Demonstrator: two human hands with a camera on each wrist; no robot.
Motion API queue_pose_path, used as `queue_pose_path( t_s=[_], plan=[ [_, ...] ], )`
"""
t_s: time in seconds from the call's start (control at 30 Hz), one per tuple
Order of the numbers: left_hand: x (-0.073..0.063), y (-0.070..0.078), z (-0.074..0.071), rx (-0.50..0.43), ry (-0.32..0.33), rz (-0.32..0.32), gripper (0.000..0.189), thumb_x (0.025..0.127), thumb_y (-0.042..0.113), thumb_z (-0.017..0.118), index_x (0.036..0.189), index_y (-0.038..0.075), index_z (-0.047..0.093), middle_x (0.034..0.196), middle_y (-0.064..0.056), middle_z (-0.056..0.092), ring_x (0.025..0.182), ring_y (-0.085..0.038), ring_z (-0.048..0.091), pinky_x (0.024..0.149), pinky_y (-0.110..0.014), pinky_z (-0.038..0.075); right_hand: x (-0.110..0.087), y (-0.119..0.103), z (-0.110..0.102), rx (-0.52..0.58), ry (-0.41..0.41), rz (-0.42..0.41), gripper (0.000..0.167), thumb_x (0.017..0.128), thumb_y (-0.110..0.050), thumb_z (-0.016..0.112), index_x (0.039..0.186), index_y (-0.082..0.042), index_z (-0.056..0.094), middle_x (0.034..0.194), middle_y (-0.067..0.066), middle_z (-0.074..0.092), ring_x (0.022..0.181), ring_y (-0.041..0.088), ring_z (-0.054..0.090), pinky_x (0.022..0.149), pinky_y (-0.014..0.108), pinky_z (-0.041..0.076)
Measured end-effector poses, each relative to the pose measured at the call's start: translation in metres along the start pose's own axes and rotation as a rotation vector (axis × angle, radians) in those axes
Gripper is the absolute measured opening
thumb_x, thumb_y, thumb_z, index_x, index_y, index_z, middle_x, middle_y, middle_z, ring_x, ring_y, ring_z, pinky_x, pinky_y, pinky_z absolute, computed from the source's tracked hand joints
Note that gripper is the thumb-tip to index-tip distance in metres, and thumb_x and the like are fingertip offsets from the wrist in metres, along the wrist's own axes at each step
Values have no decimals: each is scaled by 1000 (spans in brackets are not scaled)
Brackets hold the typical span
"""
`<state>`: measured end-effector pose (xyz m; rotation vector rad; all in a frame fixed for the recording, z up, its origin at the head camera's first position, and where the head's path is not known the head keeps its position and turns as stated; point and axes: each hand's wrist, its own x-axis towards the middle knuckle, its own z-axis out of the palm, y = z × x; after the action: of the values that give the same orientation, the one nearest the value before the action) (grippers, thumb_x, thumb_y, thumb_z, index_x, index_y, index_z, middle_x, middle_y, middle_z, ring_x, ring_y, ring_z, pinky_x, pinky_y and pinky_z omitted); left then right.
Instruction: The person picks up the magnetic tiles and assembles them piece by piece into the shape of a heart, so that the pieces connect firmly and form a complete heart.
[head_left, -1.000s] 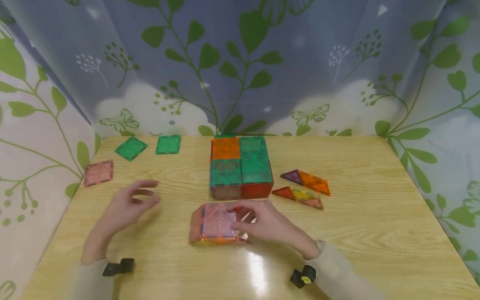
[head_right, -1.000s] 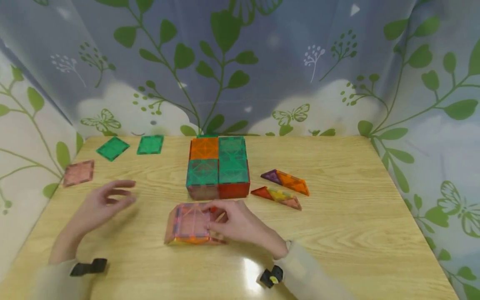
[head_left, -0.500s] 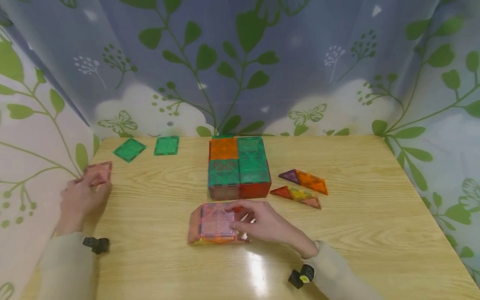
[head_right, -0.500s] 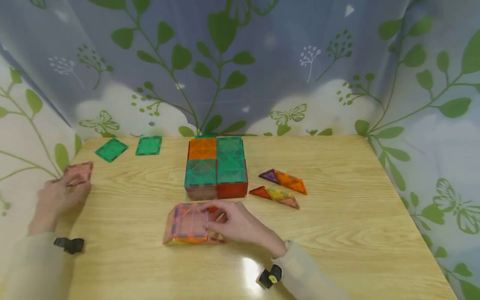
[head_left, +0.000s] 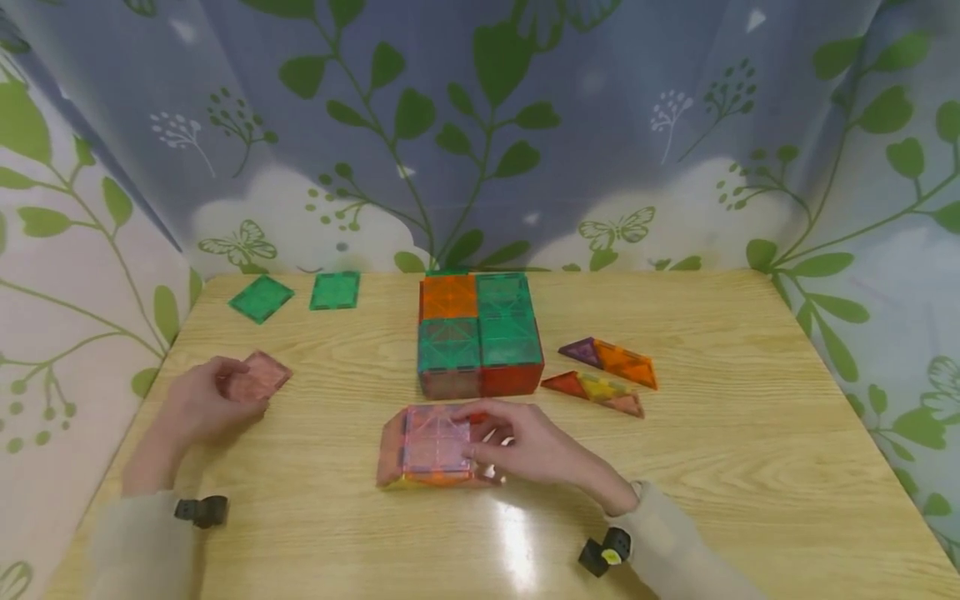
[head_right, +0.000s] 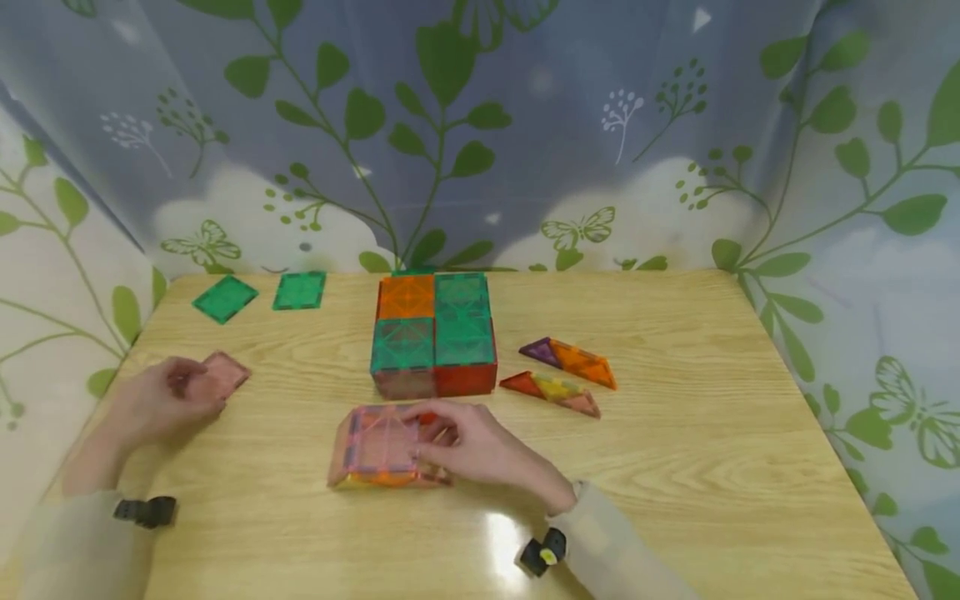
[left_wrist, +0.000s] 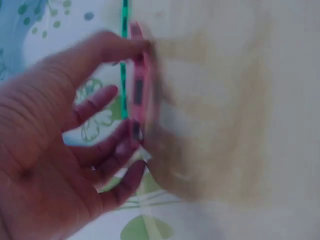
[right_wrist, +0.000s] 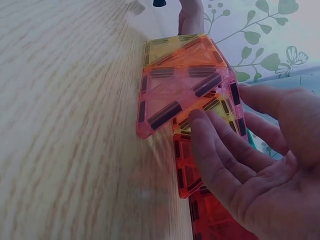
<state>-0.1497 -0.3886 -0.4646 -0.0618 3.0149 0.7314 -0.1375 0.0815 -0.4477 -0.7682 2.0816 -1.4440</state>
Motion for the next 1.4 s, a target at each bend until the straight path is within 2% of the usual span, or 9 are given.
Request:
queue_pose_path(
  t_s=[0.13,0.27,0.33,0.53,0.7,0.83,0.97,1.17,1.4],
  plan=[
    [-5,18,8,-77,1,31,62,80,35,86,124,-1,63,112,-24,67,96,-31,61,76,-32,48,-1,2,0,32,-16,-1,43,97,-13,70,139,-17,61,106,15,75,83,30,75,62,42,63],
    [-11,40,11,-147,58,105,54,77,24,88,123,6,66,123,-20,63,107,-30,58,85,-37,48,-3,5,-2,43,-25,0,46,96,-14,72,140,-18,59,106,12,75,81,26,74,62,42,63],
    [-14,52,14,-187,82,149,52,77,19,88,123,10,66,126,-17,61,111,-25,55,90,-37,48,-4,6,-4,-2,-12,-14,47,95,-16,73,140,-21,60,106,8,75,83,20,74,67,38,63],
    [-24,89,27,-281,157,310,51,72,5,87,118,14,68,127,-4,61,113,2,50,90,-16,49,-12,16,-12,-150,40,-72,53,93,-20,77,142,-23,58,106,0,74,91,9,69,76,27,60],
    [-32,125,38,-346,171,475,56,65,0,87,117,17,70,130,-2,62,115,0,54,91,-9,44,-26,22,-24,-129,78,-33,54,93,-22,78,142,-16,57,108,3,72,95,13,69,76,27,59],
    [-37,156,42,-383,120,588,65,61,2,88,121,18,69,135,-1,60,118,-9,55,95,-15,46,-39,27,-39,-136,161,-4,50,93,-21,77,139,-13,60,108,4,71,97,14,69,78,28,60],
    [-40,186,48,-361,27,664,69,59,10,90,124,17,67,137,-1,58,125,-16,52,99,-32,51,-55,32,-59,-230,293,-45,42,93,-15,76,133,-9,64,106,8,72,93,11,69,75,27,60],
    [-41,227,63,-300,-110,698,66,65,27,87,127,22,67,140,5,56,130,-16,50,100,-46,55,-87,39,-92,-416,560,-158,35,87,-1,78,121,-6,71,96,5,75,82,2,66,68,20,58],
    [-36,255,76,-151,-189,742,62,70,36,86,127,21,67,135,3,60,128,-19,51,108,-48,49,-110,47,-111,-412,704,-107,29,89,1,76,117,-6,72,97,7,73,82,-4,65,67,14,54]
  ],
)
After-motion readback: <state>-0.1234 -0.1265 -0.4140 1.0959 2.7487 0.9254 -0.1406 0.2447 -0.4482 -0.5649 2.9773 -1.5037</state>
